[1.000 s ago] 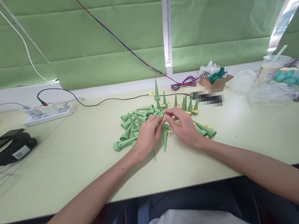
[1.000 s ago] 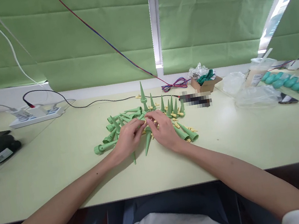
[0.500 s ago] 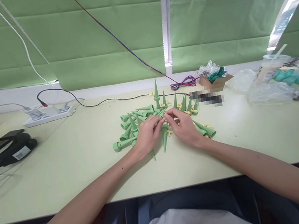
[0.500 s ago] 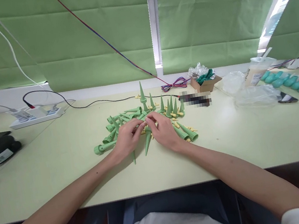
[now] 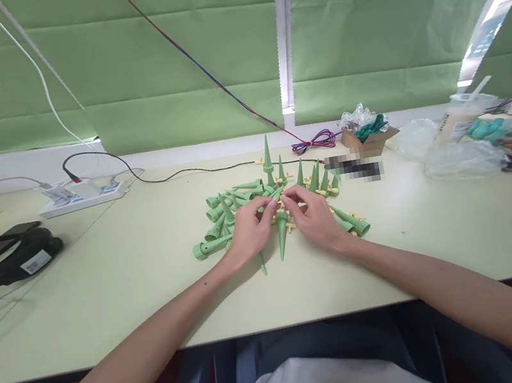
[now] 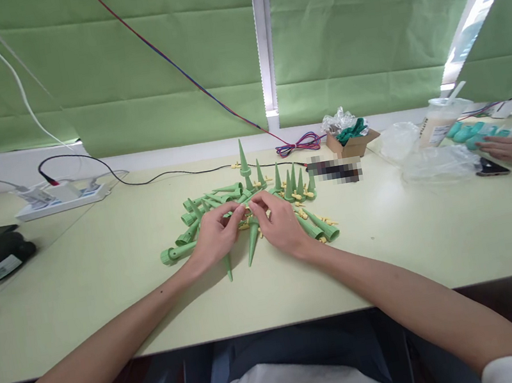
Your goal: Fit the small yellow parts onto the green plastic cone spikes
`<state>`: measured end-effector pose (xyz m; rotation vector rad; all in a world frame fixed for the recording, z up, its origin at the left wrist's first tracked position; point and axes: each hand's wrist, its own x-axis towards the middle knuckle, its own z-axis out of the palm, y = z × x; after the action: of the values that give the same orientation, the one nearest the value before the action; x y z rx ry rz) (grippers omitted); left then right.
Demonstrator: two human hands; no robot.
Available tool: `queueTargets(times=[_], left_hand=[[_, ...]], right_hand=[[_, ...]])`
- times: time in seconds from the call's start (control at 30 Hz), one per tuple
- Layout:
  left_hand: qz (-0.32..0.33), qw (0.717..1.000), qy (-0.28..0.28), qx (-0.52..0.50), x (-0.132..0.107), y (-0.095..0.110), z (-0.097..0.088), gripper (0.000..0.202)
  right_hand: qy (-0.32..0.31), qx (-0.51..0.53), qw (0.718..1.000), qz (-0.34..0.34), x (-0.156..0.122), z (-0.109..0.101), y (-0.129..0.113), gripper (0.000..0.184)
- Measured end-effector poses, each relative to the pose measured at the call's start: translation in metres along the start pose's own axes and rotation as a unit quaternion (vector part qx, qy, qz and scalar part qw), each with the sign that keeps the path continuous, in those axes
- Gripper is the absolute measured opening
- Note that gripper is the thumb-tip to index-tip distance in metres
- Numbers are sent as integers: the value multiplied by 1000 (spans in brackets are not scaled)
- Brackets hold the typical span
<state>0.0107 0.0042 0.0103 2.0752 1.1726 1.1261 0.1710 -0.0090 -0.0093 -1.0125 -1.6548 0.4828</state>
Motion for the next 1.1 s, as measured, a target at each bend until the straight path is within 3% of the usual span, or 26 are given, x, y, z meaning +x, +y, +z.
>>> queueTargets(times=[0.1, 0.23, 0.43, 0.67, 0.9, 1.1], left_hand=[[8, 1000, 1, 17, -1, -1, 0, 31], [66, 994, -27, 83, -4, -6, 2, 22], [120, 977, -103, 141, -8, -12, 6, 40], [140, 962, -168, 164, -10, -15, 7, 44], [152, 964, -154, 154, -7, -16, 6, 37], [143, 974, -94, 150, -5, -14, 4, 29]], right_hand=[[14, -5, 1000, 3, 2, -1, 3, 18], [48, -14, 999, 11, 3, -3, 5, 17], [56, -18, 998, 0, 2, -3, 2, 18], [46, -24, 999, 10, 2, -2, 5, 19], [48, -25, 999, 6, 3, -3, 4, 17], [68, -37, 997, 11, 4, -5, 3, 21]])
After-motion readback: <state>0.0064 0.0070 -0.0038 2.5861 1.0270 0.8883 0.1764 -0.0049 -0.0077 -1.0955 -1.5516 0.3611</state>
